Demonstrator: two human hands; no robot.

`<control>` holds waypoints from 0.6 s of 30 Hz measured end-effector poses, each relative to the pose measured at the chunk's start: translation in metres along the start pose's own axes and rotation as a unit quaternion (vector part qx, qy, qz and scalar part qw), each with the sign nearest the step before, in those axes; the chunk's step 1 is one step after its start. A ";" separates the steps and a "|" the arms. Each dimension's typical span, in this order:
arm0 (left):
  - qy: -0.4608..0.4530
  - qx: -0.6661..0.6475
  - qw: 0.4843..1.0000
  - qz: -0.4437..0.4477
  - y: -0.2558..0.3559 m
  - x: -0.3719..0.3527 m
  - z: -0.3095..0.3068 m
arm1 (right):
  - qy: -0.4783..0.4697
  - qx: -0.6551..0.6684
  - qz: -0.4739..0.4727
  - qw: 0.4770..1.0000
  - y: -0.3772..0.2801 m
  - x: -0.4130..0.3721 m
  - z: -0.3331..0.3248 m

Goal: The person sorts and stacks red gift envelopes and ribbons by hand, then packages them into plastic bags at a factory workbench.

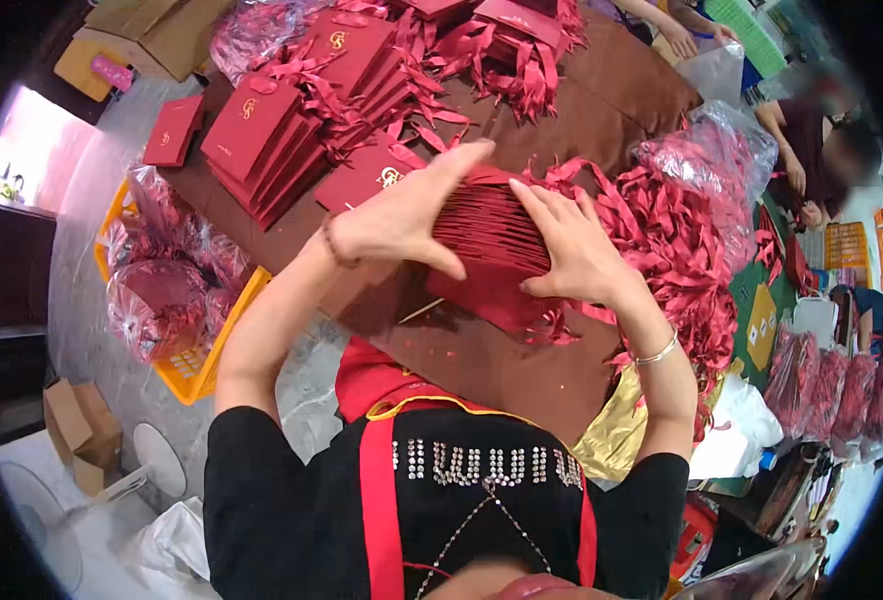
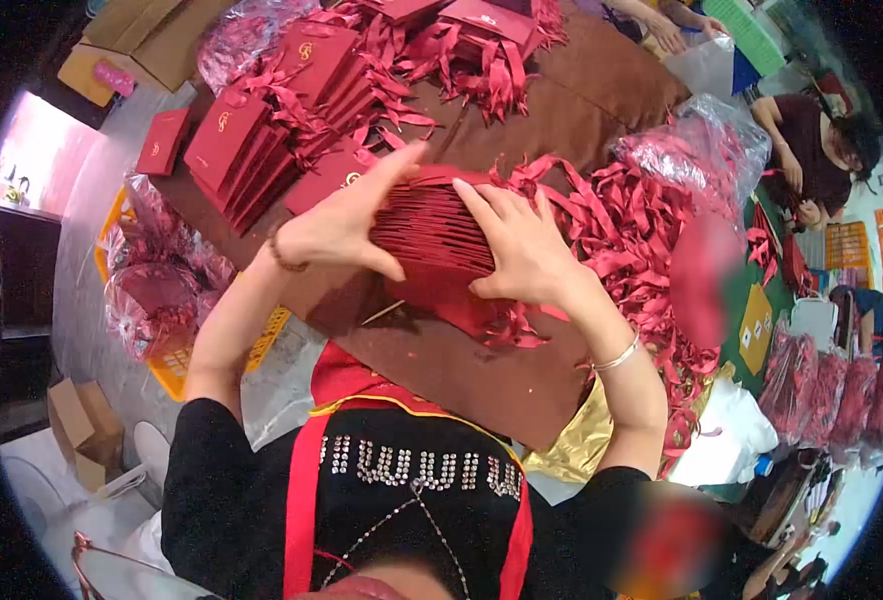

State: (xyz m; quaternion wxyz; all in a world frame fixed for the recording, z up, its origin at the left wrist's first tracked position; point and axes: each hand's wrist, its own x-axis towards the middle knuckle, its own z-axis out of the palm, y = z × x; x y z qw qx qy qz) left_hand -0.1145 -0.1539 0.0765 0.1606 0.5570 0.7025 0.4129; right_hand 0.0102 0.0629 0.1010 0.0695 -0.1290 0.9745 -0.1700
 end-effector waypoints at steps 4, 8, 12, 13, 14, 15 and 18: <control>0.092 -0.094 0.989 -0.063 -0.044 -0.044 0.034 | 0.000 -0.027 -0.017 1.000 0.008 0.006 -0.002; 0.150 -0.028 0.985 -0.083 -0.065 -0.038 0.068 | -0.008 0.014 -0.027 0.999 0.011 0.010 -0.007; 0.150 0.040 0.986 -0.067 -0.071 -0.014 0.066 | 0.003 0.060 -0.027 0.998 0.021 0.013 -0.008; 0.146 0.056 0.987 -0.044 -0.069 -0.008 0.067 | 0.005 0.066 -0.018 0.998 0.023 0.012 -0.009; 0.147 0.051 0.987 -0.051 -0.067 -0.003 0.068 | 0.002 0.076 -0.024 0.997 0.028 0.012 -0.010; 0.146 0.049 0.987 -0.052 -0.066 -0.001 0.067 | 0.000 0.078 -0.023 0.997 0.030 0.012 -0.011; 0.145 0.037 0.989 -0.020 -0.067 0.006 0.072 | -0.031 0.041 -0.024 0.998 0.030 0.011 -0.017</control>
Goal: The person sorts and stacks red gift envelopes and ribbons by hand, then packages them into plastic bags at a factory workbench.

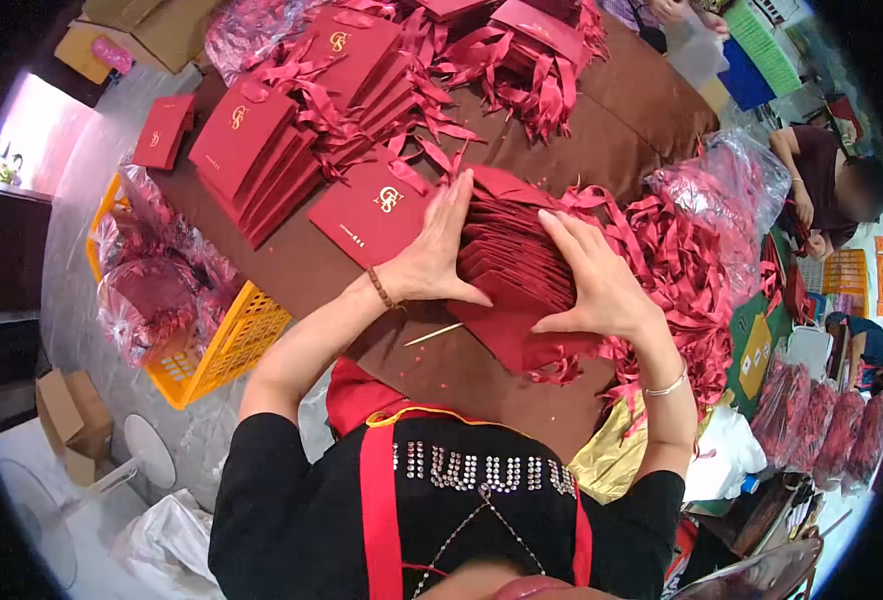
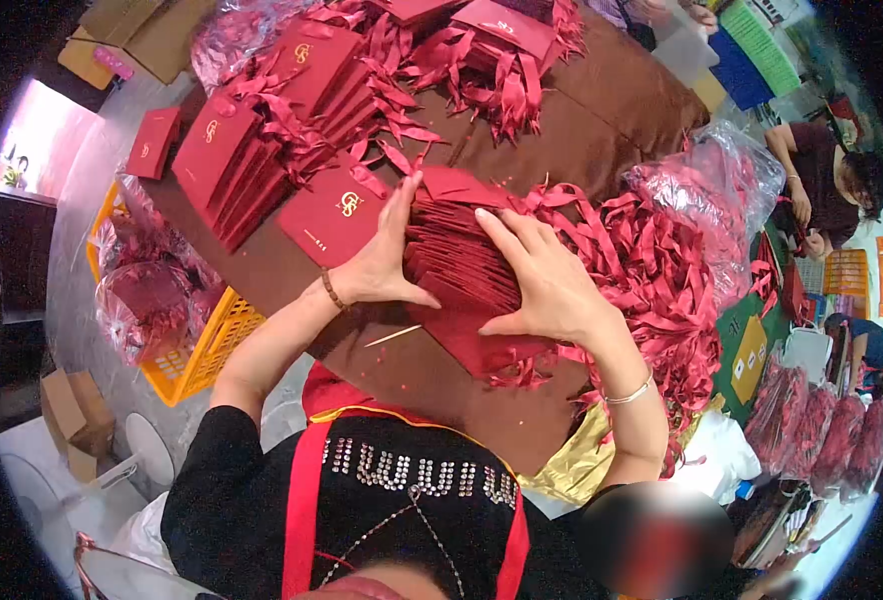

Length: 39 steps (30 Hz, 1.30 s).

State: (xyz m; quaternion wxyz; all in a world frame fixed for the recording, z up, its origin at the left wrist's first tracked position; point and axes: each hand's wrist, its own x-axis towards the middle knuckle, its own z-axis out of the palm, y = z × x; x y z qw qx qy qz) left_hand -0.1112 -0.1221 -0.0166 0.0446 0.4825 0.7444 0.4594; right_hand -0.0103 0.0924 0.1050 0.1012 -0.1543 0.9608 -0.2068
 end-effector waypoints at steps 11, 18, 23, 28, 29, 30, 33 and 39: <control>-0.006 0.043 0.999 0.032 -0.005 0.023 -0.006 | 0.036 -0.002 -0.023 0.999 0.005 0.001 0.001; -0.003 -0.173 0.982 -0.072 -0.005 0.035 0.009 | 0.064 0.004 0.010 0.998 0.015 -0.003 0.008; -0.019 -0.188 0.977 -0.096 -0.002 0.040 0.021 | 0.059 -0.122 0.073 0.988 0.010 -0.027 0.001; -0.029 -0.072 0.997 -0.019 0.009 0.040 0.022 | 0.068 -0.098 0.083 0.989 0.018 -0.035 0.012; -0.029 -0.074 0.997 -0.016 0.012 0.039 0.025 | 0.066 -0.085 0.082 0.991 0.018 -0.036 0.012; -0.034 -0.107 0.993 -0.046 0.014 0.038 0.029 | 0.072 -0.097 0.091 0.988 0.015 -0.037 0.012; 0.005 -0.125 0.989 -0.083 0.026 0.038 0.031 | 0.078 -0.113 0.065 0.988 0.007 -0.040 -0.002; 0.191 -0.140 0.970 0.058 0.062 0.079 -0.031 | 0.157 -0.310 -0.030 0.937 -0.041 -0.008 -0.097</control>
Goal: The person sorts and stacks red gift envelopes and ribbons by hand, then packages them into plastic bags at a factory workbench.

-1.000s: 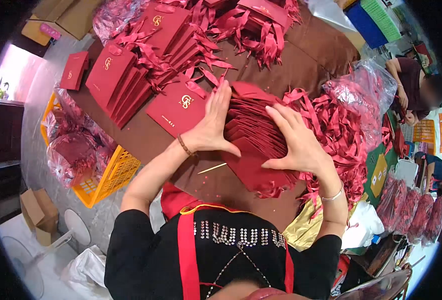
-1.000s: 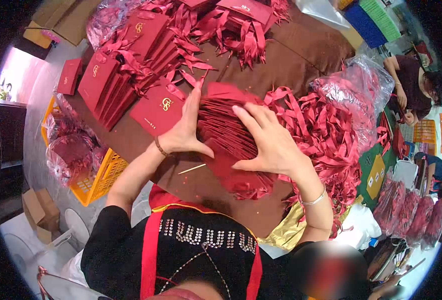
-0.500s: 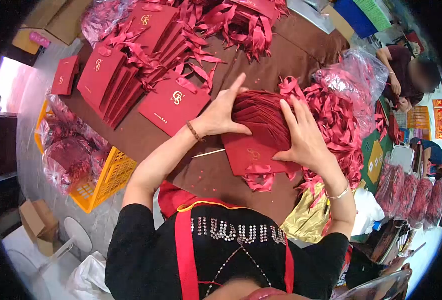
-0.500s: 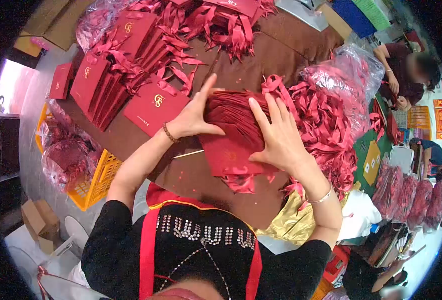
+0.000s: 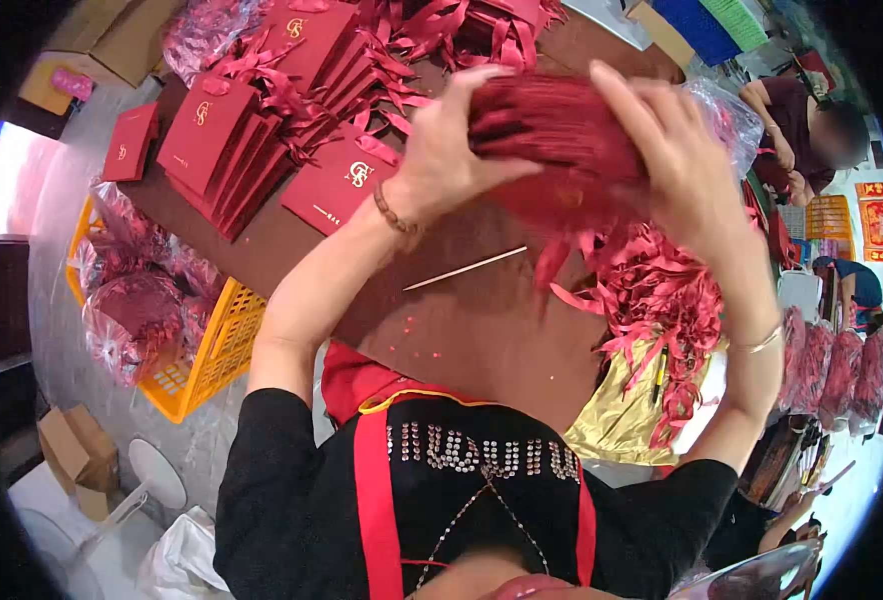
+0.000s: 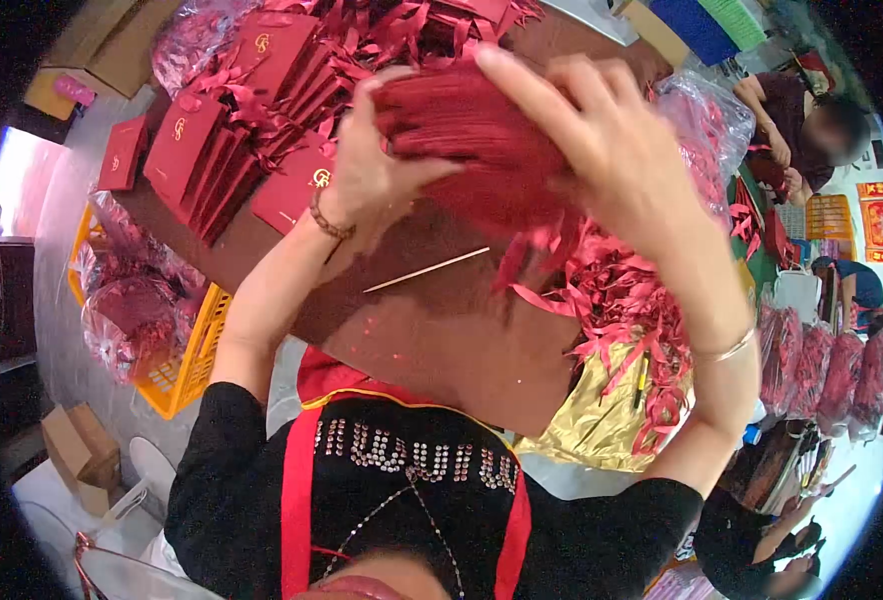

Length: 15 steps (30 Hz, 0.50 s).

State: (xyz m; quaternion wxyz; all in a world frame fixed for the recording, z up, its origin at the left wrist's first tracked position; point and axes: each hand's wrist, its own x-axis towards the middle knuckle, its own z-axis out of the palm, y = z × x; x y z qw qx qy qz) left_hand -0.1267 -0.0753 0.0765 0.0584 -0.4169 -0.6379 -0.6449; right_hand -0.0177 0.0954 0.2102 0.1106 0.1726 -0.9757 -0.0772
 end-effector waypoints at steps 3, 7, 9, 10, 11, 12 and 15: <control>0.156 0.051 0.977 0.139 -0.019 0.011 0.006 | 0.081 -0.081 -0.104 0.988 0.005 0.038 -0.017; 0.187 -0.008 0.981 0.044 -0.059 -0.034 0.032 | 0.032 -0.145 -0.151 0.977 0.007 0.049 0.028; 0.205 0.002 0.976 -0.075 -0.073 -0.076 0.062 | -0.022 -0.040 -0.152 0.987 0.014 0.034 0.071; 0.127 -0.072 0.981 -0.128 -0.082 -0.098 0.060 | -0.085 -0.027 -0.132 0.987 0.014 0.025 0.087; 0.083 -0.040 0.991 -0.101 -0.076 -0.103 0.057 | -0.163 0.024 -0.094 0.982 0.018 0.015 0.103; 0.039 -0.007 0.997 -0.073 -0.069 -0.100 0.054 | -0.125 0.099 -0.082 0.984 0.022 0.006 0.110; 0.035 0.039 0.998 -0.045 -0.051 -0.079 0.055 | -0.081 0.137 -0.078 0.984 0.026 -0.005 0.121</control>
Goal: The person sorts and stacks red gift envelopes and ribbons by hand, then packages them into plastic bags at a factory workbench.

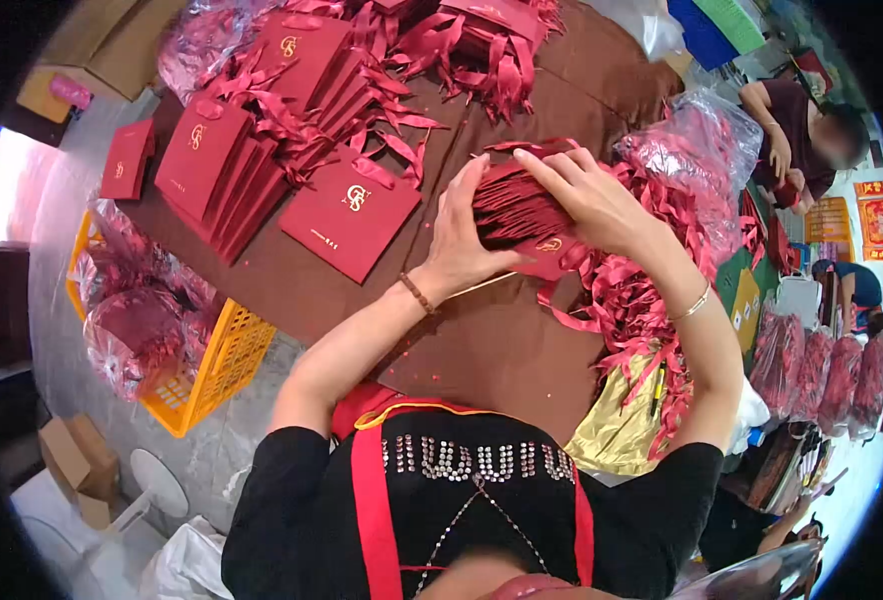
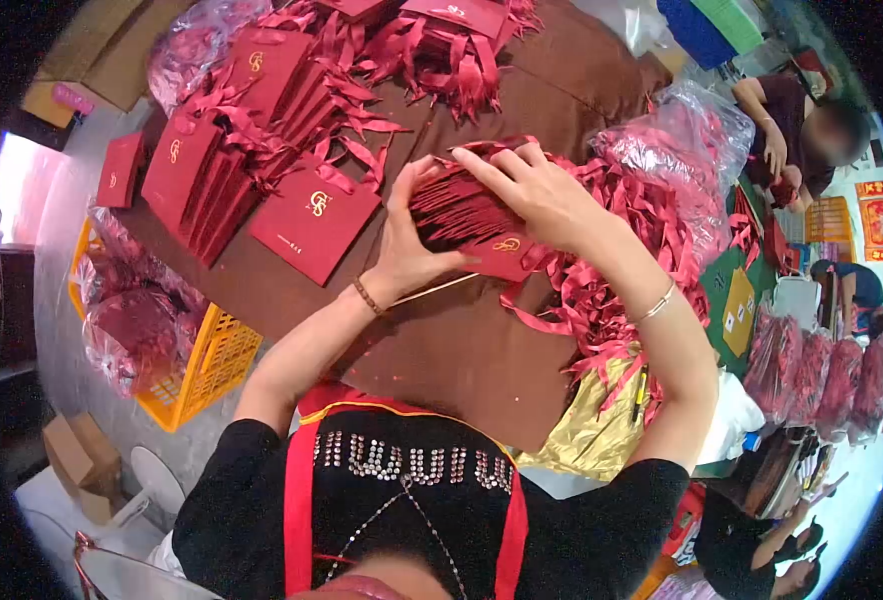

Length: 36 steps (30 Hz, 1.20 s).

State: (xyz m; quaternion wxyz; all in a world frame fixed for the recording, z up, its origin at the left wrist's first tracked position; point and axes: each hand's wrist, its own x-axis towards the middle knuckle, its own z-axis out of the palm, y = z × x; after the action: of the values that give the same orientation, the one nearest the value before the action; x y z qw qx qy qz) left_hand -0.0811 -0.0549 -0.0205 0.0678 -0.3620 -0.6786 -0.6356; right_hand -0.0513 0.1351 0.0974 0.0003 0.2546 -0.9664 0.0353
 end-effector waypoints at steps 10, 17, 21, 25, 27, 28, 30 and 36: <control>-0.007 0.024 1.000 0.011 -0.018 0.021 0.006 | 0.175 -0.033 0.141 0.974 -0.004 -0.033 0.005; -0.025 0.045 0.996 0.073 -0.021 0.028 0.003 | 0.371 0.773 0.315 0.406 -0.146 -0.056 0.121; -0.120 -0.010 0.990 0.067 -0.015 0.035 -0.015 | 0.438 0.842 0.273 0.157 -0.117 -0.055 0.139; -0.318 -0.073 0.945 -0.031 -0.003 0.057 -0.033 | 0.400 0.842 0.306 0.192 -0.102 -0.052 0.120; -0.396 -0.147 0.902 -0.093 0.003 0.075 -0.038 | 0.402 0.837 0.312 0.202 -0.097 -0.052 0.114; -0.376 -0.231 0.866 -0.234 0.004 0.085 -0.037 | 0.395 0.836 0.313 0.216 -0.094 -0.053 0.112; -0.400 -0.170 0.846 -0.310 0.013 0.118 -0.031 | 0.390 0.827 0.328 0.238 -0.090 -0.052 0.111; -0.622 0.225 0.747 -0.069 0.071 0.153 0.029 | 0.324 0.823 0.364 0.293 -0.068 -0.057 0.096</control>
State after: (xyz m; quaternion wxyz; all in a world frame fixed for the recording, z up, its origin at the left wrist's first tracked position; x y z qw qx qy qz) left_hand -0.1405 0.0287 0.1162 -0.3337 -0.6039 -0.7167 -0.1011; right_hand 0.0330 0.0976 0.0051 0.0907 -0.2881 -0.3461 0.8882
